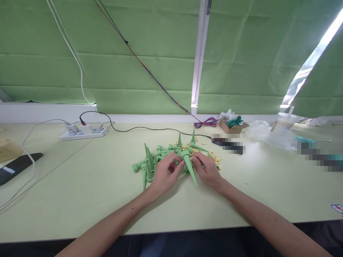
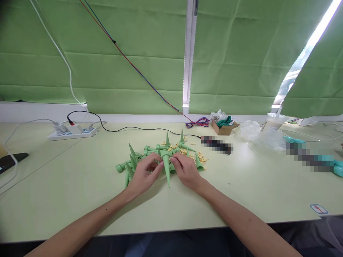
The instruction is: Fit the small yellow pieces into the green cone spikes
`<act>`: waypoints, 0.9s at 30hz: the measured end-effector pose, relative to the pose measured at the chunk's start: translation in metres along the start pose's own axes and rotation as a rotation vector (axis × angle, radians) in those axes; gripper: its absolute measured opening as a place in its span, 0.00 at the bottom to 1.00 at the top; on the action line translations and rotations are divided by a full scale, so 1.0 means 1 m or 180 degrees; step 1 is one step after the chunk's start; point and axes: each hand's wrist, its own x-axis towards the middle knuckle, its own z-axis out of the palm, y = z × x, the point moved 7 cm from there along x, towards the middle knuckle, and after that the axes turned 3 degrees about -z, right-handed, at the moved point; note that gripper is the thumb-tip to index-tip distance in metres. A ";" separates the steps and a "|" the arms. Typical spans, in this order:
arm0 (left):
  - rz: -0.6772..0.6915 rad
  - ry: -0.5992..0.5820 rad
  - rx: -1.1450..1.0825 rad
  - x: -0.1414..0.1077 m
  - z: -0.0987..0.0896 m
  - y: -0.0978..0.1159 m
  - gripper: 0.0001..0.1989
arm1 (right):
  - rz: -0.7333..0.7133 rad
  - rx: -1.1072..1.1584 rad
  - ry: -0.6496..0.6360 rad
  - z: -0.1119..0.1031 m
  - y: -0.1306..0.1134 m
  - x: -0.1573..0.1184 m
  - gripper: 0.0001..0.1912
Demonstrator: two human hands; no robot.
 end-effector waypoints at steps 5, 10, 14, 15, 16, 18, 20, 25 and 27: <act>-0.0389 -0.0237 -0.0498 0.000 0.005 -0.004 0.18 | -0.0083 -0.0032 0.0065 -0.002 -0.002 0.000 0.14; -0.0652 -0.0487 -0.0879 -0.001 0.011 -0.011 0.20 | -0.0240 -0.0019 -0.0015 0.000 -0.003 0.000 0.13; -0.0793 -0.0602 -0.0862 -0.002 0.013 -0.014 0.19 | -0.0298 -0.0014 -0.0037 0.002 -0.003 -0.001 0.12; -0.0821 -0.0633 -0.0856 -0.002 0.013 -0.015 0.18 | -0.0298 -0.0011 -0.0044 0.002 -0.003 -0.001 0.13; -0.0836 -0.0662 -0.0864 -0.002 0.014 -0.015 0.17 | -0.0289 -0.0010 -0.0056 0.003 -0.002 -0.002 0.13; -0.0828 -0.0725 -0.0914 -0.002 0.014 -0.015 0.16 | -0.0255 -0.0018 -0.0085 0.003 -0.001 -0.002 0.14; -0.0811 -0.0805 -0.0974 -0.001 0.015 -0.015 0.16 | -0.0217 -0.0033 -0.0127 0.003 0.001 -0.002 0.15; -0.0790 -0.0938 -0.0992 -0.002 0.018 -0.016 0.15 | -0.0167 -0.0062 -0.0228 0.005 0.005 -0.003 0.17; -0.0815 -0.0937 -0.0956 -0.003 0.018 -0.018 0.16 | -0.0156 -0.0055 -0.0278 0.006 0.006 -0.004 0.17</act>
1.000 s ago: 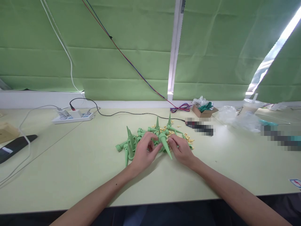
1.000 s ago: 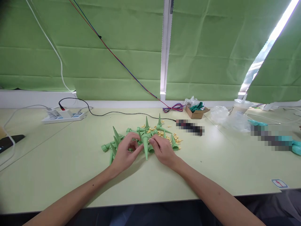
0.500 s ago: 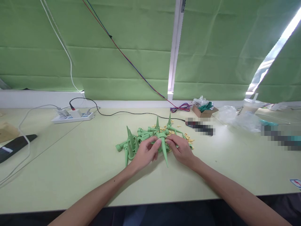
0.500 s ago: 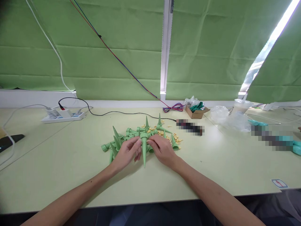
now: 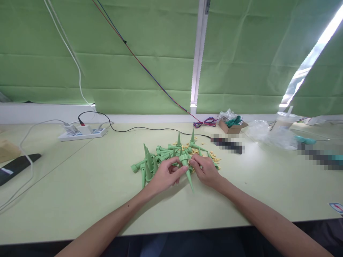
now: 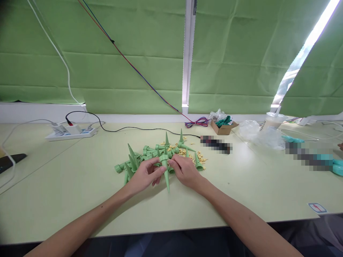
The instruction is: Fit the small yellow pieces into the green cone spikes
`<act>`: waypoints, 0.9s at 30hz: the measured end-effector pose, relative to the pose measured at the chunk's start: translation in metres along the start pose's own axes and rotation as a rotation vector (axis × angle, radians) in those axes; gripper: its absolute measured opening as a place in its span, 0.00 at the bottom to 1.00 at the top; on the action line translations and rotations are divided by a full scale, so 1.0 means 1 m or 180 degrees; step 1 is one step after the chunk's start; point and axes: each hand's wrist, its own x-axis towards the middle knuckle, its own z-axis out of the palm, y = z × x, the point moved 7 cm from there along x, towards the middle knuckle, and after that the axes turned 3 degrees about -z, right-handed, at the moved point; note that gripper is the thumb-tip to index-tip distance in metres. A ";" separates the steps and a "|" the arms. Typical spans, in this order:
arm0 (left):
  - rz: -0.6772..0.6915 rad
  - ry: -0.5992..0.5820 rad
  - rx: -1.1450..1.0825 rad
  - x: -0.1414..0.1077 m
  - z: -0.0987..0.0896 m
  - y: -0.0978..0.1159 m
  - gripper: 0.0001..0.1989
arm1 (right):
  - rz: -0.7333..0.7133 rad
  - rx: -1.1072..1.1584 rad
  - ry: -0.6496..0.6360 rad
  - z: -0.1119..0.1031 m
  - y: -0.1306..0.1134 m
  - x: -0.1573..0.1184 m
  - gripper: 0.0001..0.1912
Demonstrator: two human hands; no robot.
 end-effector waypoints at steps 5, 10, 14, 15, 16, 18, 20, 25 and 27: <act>0.0039 0.0194 0.0292 0.000 -0.002 -0.002 0.15 | 0.0057 -0.0009 -0.0102 0.004 0.002 -0.001 0.18; 0.0433 0.0411 0.0587 -0.002 -0.004 0.008 0.15 | 0.0179 0.0026 -0.0203 0.007 0.004 -0.001 0.18; 0.0782 0.0546 0.0730 -0.004 -0.005 0.015 0.13 | 0.0221 0.0048 -0.0222 0.006 0.005 -0.002 0.19; 0.0852 0.0575 0.0765 -0.005 -0.005 0.016 0.12 | 0.0235 0.0053 -0.0225 0.006 0.005 -0.002 0.20; 0.0908 0.0598 0.0803 -0.005 -0.005 0.016 0.12 | 0.0250 0.0063 -0.0236 0.007 0.005 -0.002 0.20; 0.0991 0.0637 0.0881 -0.006 -0.006 0.017 0.12 | 0.0281 0.0089 -0.0264 0.007 0.006 -0.002 0.20; 0.1045 0.0674 0.0945 -0.007 -0.006 0.018 0.12 | 0.0310 0.0115 -0.0295 0.008 0.006 -0.002 0.21; 0.0777 0.0679 0.0844 -0.007 -0.006 0.017 0.14 | 0.0448 0.0271 -0.0303 0.009 0.008 -0.001 0.22; 0.0403 0.0544 0.0566 -0.005 -0.004 0.011 0.16 | 0.0537 0.0378 -0.0290 0.010 0.009 -0.002 0.21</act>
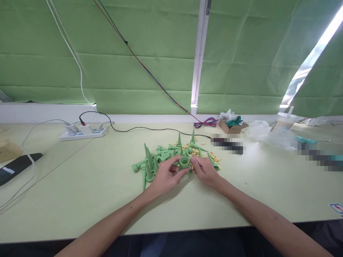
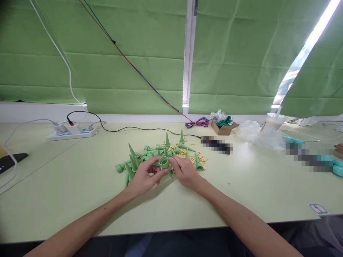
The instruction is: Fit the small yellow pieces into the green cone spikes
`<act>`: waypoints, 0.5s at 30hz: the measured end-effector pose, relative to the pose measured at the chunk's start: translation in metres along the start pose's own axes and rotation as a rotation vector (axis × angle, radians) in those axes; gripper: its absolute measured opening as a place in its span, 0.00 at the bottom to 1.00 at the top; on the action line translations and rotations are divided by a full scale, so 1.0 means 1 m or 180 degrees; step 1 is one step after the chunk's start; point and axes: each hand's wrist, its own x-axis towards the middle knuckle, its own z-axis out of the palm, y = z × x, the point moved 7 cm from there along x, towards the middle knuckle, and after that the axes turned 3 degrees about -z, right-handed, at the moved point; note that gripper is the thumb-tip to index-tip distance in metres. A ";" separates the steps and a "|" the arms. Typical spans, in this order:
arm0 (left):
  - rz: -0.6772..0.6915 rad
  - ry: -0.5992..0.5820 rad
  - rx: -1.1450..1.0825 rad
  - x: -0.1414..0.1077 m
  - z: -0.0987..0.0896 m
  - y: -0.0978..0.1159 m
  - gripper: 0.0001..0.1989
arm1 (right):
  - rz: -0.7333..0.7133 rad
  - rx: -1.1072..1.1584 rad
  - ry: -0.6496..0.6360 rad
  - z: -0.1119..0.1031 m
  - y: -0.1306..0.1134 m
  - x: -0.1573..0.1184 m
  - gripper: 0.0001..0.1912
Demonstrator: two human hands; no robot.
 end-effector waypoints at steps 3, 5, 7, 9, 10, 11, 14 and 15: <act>-0.0351 -0.0155 -0.0401 0.001 0.003 -0.003 0.16 | 0.0025 0.0096 -0.0013 0.000 -0.001 -0.001 0.20; -0.0386 -0.0134 -0.0560 0.001 0.002 -0.001 0.15 | -0.0006 0.0120 -0.0058 0.000 -0.004 -0.001 0.19; -0.0379 -0.0090 -0.0645 0.002 0.000 0.000 0.15 | -0.0029 0.0122 -0.0092 0.000 -0.006 -0.001 0.18; -0.0397 -0.0039 -0.0694 0.003 -0.002 -0.001 0.15 | -0.0060 0.0092 -0.0056 -0.001 -0.008 -0.001 0.17; -0.0416 -0.0028 -0.0727 0.003 -0.003 -0.002 0.16 | -0.0086 0.0066 -0.0012 -0.002 -0.009 -0.001 0.17; -0.0443 -0.0031 -0.0771 0.003 -0.003 -0.003 0.16 | -0.0114 0.0048 0.0036 -0.003 -0.010 -0.001 0.17; -0.0443 -0.0058 -0.0946 0.003 -0.003 -0.004 0.16 | -0.0188 0.0071 0.0181 -0.005 -0.011 -0.002 0.16; -0.0422 -0.0086 -0.0982 0.003 -0.002 -0.004 0.15 | -0.0202 0.0091 0.0232 -0.006 -0.011 -0.002 0.15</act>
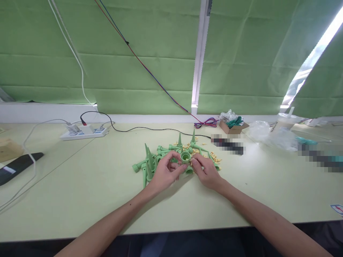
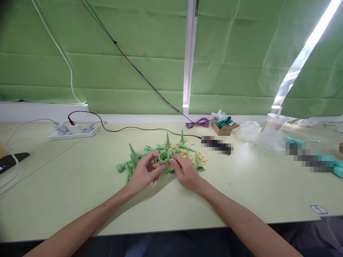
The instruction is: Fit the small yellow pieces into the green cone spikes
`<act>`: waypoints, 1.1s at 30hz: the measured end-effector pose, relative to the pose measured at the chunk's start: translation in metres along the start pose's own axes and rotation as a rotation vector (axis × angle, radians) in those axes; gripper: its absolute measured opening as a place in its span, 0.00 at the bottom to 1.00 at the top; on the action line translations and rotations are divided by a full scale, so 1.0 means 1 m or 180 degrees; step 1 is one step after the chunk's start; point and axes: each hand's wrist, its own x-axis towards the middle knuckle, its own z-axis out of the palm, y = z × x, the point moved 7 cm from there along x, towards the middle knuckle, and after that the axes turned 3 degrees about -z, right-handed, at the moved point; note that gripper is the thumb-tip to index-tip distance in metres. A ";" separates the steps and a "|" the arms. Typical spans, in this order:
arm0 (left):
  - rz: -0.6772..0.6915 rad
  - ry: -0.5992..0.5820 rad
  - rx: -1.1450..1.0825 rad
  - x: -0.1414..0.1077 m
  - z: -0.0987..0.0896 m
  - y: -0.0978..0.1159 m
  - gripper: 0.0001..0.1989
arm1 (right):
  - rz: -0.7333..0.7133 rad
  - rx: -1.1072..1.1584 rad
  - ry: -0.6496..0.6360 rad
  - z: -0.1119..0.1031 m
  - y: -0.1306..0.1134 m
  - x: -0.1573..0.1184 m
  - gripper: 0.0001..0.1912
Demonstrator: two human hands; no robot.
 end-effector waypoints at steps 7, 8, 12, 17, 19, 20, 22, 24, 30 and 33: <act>0.0079 -0.0391 -0.0161 0.002 0.007 0.004 0.22 | -0.0227 -0.0204 0.0201 -0.007 -0.008 0.001 0.14; 0.0019 -0.0434 -0.0232 0.003 0.007 0.002 0.24 | -0.0305 -0.0240 0.0180 -0.007 -0.010 0.001 0.14; -0.0199 -0.0484 -0.0444 0.005 0.007 -0.005 0.28 | -0.0507 -0.0282 0.0045 -0.003 -0.015 0.003 0.13; -0.0264 -0.0601 -0.0450 0.004 0.008 -0.008 0.27 | -0.0455 -0.0234 -0.0031 -0.001 -0.013 0.004 0.15; -0.0289 -0.0633 -0.0434 0.003 0.008 -0.009 0.26 | -0.0398 -0.0196 -0.0042 -0.001 -0.011 0.004 0.15; -0.0286 -0.0650 -0.0435 0.003 0.008 -0.009 0.26 | -0.0370 -0.0175 -0.0047 -0.001 -0.010 0.004 0.15; -0.0240 -0.0671 -0.0442 0.002 0.008 -0.007 0.25 | -0.0337 -0.0135 -0.0047 -0.001 -0.008 0.003 0.16; -0.0197 -0.0695 -0.0412 0.000 0.008 -0.006 0.24 | -0.0337 -0.0093 -0.0037 -0.001 -0.007 0.002 0.15; -0.0053 -0.0680 -0.0160 -0.003 0.007 -0.001 0.22 | -0.0242 -0.0043 -0.0047 0.000 -0.002 0.000 0.16; 0.0003 -0.0644 -0.0064 -0.003 0.007 0.002 0.20 | -0.0179 -0.0002 -0.0071 0.001 0.002 -0.001 0.16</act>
